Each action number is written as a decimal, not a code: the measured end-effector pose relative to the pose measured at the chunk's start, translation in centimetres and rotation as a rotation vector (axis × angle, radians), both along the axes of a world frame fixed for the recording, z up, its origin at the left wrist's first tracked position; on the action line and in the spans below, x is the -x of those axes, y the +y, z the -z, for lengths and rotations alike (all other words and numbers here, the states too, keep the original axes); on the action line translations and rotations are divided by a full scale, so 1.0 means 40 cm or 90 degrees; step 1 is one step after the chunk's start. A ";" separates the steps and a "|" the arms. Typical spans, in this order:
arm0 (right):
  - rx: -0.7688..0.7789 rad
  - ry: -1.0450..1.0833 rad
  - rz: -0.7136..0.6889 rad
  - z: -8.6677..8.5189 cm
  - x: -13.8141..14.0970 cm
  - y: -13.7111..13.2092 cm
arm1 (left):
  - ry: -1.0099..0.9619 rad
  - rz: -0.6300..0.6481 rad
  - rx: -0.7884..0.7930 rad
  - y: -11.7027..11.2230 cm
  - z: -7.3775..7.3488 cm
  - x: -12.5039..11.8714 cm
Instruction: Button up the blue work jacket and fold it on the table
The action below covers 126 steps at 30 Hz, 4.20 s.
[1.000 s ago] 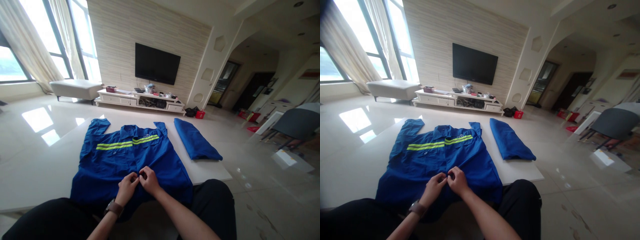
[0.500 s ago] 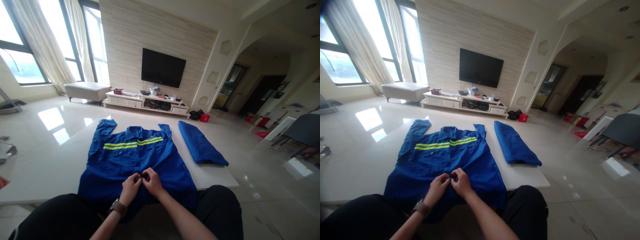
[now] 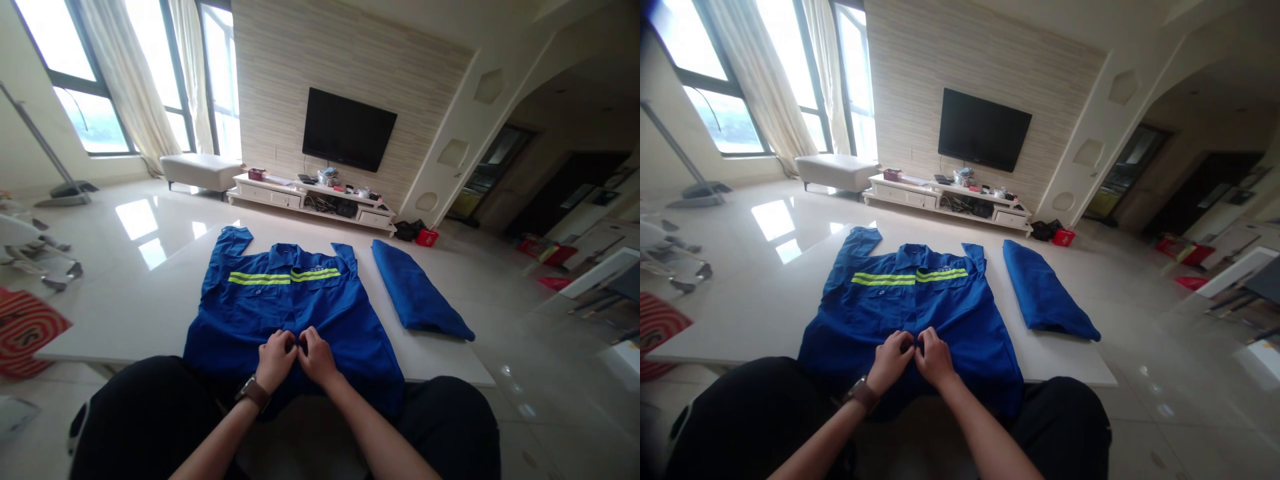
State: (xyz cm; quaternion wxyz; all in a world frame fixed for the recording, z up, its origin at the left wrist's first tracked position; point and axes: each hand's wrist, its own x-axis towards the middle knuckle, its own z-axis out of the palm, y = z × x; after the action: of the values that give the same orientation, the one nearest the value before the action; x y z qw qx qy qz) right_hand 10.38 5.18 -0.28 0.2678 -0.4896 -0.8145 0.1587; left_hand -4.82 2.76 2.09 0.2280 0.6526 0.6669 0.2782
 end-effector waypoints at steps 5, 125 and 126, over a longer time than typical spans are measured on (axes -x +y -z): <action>0.016 -0.182 -0.019 -0.080 -0.055 0.013 | 0.180 0.009 0.012 -0.018 -0.014 0.035; 0.028 -0.323 -0.169 -0.128 -0.049 0.144 | -0.265 0.214 0.425 0.264 0.012 0.038; 0.029 -0.323 -0.170 -0.129 -0.049 0.143 | -0.256 0.209 0.423 0.264 0.008 0.036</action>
State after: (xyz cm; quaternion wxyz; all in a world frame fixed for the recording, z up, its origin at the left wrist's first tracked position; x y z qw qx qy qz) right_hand 12.33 10.92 4.87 0.0208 -0.4083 -0.9088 0.0831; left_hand -6.25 13.30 1.76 0.5933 0.5739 0.5494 0.1299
